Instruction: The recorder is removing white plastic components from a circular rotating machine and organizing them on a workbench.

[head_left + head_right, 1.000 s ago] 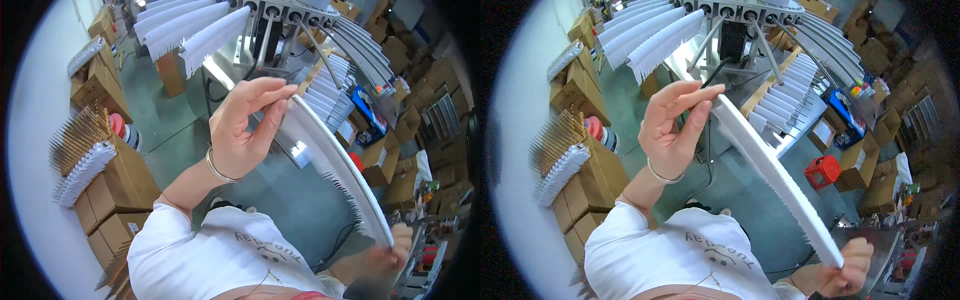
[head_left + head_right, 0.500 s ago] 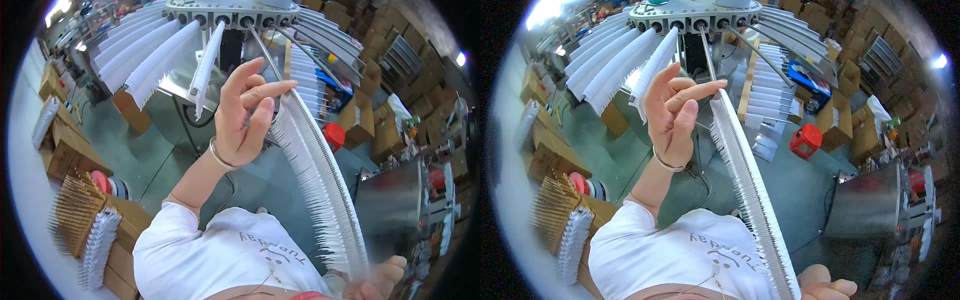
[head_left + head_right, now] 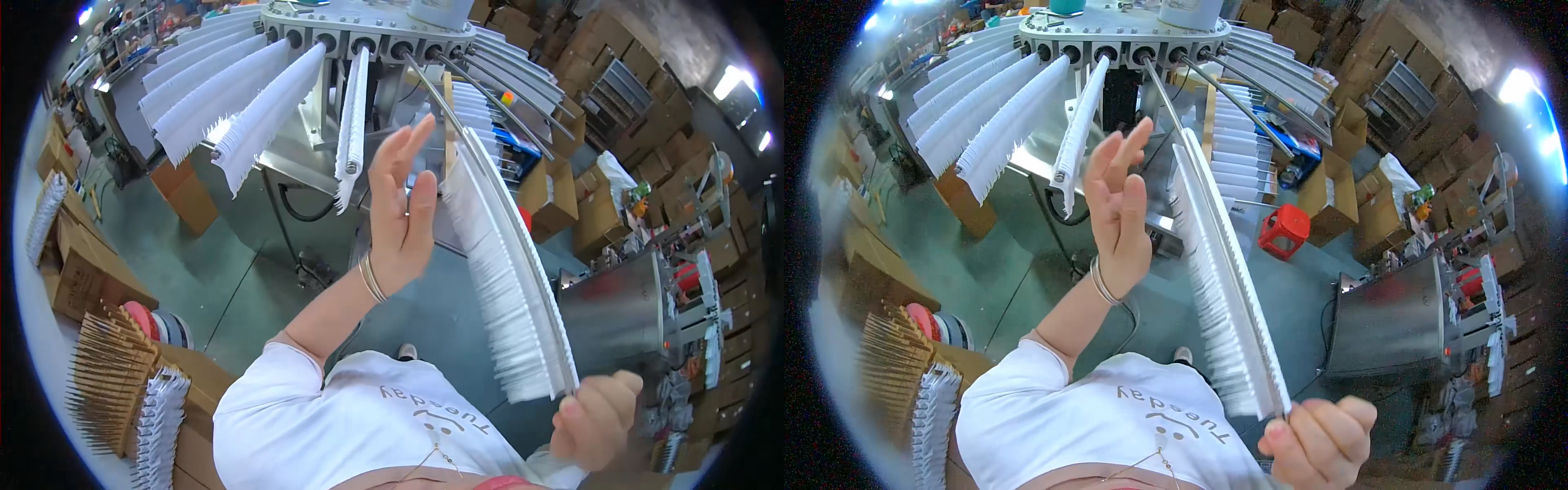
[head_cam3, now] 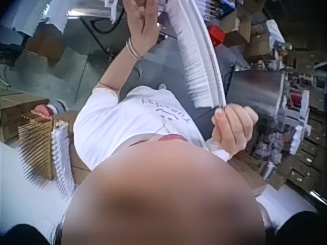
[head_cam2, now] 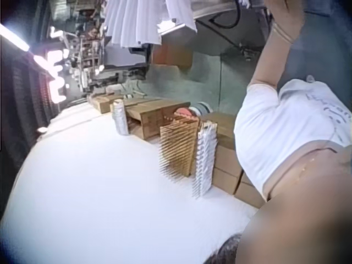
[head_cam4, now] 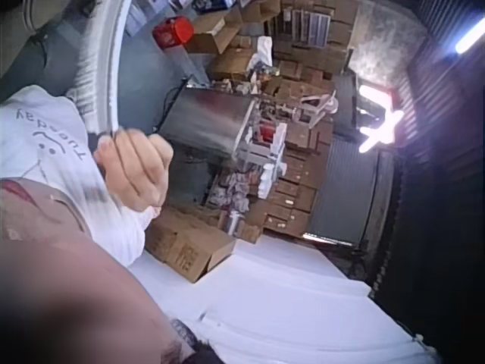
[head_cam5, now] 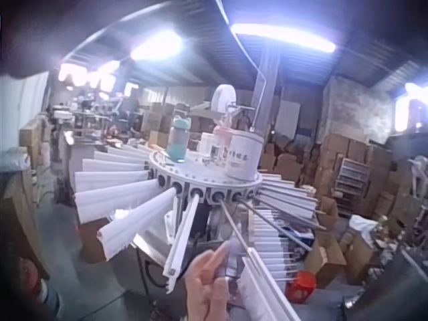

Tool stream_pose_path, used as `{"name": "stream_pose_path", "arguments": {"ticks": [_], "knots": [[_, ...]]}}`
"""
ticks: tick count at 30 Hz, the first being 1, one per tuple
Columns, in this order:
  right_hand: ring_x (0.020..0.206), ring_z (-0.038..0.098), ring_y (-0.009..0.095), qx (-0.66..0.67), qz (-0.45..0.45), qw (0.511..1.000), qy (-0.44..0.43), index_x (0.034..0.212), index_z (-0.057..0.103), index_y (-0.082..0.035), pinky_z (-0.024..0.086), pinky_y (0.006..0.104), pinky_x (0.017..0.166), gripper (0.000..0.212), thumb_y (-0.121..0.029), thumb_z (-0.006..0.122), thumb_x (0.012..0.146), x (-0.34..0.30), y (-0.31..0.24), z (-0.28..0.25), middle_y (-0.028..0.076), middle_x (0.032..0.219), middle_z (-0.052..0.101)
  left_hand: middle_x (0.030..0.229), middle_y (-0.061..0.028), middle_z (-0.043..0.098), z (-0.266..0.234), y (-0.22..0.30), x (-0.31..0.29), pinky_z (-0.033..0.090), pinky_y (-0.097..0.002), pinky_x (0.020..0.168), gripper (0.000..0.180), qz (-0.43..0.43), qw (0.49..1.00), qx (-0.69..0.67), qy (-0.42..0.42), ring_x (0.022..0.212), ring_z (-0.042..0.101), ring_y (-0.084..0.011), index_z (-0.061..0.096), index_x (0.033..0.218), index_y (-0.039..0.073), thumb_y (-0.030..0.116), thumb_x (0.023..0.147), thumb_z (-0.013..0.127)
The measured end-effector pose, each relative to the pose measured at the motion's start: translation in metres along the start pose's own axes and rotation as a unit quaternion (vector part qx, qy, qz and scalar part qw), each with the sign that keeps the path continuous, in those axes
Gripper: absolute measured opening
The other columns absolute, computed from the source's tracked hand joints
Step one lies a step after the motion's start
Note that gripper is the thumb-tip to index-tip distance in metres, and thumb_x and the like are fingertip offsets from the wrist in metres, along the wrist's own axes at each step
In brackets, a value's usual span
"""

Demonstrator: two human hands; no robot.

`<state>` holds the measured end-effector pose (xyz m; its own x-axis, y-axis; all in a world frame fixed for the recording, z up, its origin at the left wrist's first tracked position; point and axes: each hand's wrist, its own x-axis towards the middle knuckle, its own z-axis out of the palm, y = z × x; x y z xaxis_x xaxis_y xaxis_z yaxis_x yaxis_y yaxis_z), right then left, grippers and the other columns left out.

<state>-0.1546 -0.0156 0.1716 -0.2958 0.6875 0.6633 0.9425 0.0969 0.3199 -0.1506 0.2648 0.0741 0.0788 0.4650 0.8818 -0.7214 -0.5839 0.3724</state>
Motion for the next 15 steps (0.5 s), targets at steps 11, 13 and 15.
{"name": "stream_pose_path", "arguments": {"ticks": [11, 13, 15], "knots": [[0.071, 0.055, 0.029, 0.078, -0.013, 0.996, 0.036, 0.091, 0.062, 0.003, 0.044, 0.0378, 0.061, 0.019, 0.000, 0.066, 0.073, 0.059, 0.070, 0.082, 0.013, 0.081, 0.059, 0.140, -0.0199, 0.029, -0.004, -0.010, -0.039, 0.022, -0.0350, 0.106, 0.043, -0.188, 0.982, 0.026, 0.007, 0.129, 0.031, -0.0278, 0.032, 0.130, 0.000, 0.022, 0.095, 0.044], [0.072, 0.055, 0.028, 0.088, -0.013, 0.995, 0.044, 0.090, 0.062, 0.002, 0.044, 0.0361, 0.062, 0.023, 0.000, 0.068, 0.069, 0.069, 0.079, 0.100, 0.011, 0.080, 0.058, 0.139, -0.0195, 0.031, -0.008, -0.010, -0.042, 0.023, -0.0362, 0.106, 0.042, -0.192, 0.979, 0.074, -0.007, 0.128, 0.032, -0.0286, 0.033, 0.129, 0.001, 0.023, 0.095, 0.045], [0.072, 0.055, 0.027, 0.092, -0.001, 0.995, 0.045, 0.090, 0.063, 0.001, 0.043, 0.0349, 0.063, 0.025, -0.001, 0.069, 0.066, 0.076, 0.084, 0.108, 0.010, 0.078, 0.057, 0.138, -0.0193, 0.032, -0.010, -0.009, -0.041, 0.024, -0.0364, 0.105, 0.040, -0.184, 0.979, 0.085, -0.006, 0.127, 0.033, -0.0292, 0.035, 0.127, 0.001, 0.023, 0.095, 0.045]]}}
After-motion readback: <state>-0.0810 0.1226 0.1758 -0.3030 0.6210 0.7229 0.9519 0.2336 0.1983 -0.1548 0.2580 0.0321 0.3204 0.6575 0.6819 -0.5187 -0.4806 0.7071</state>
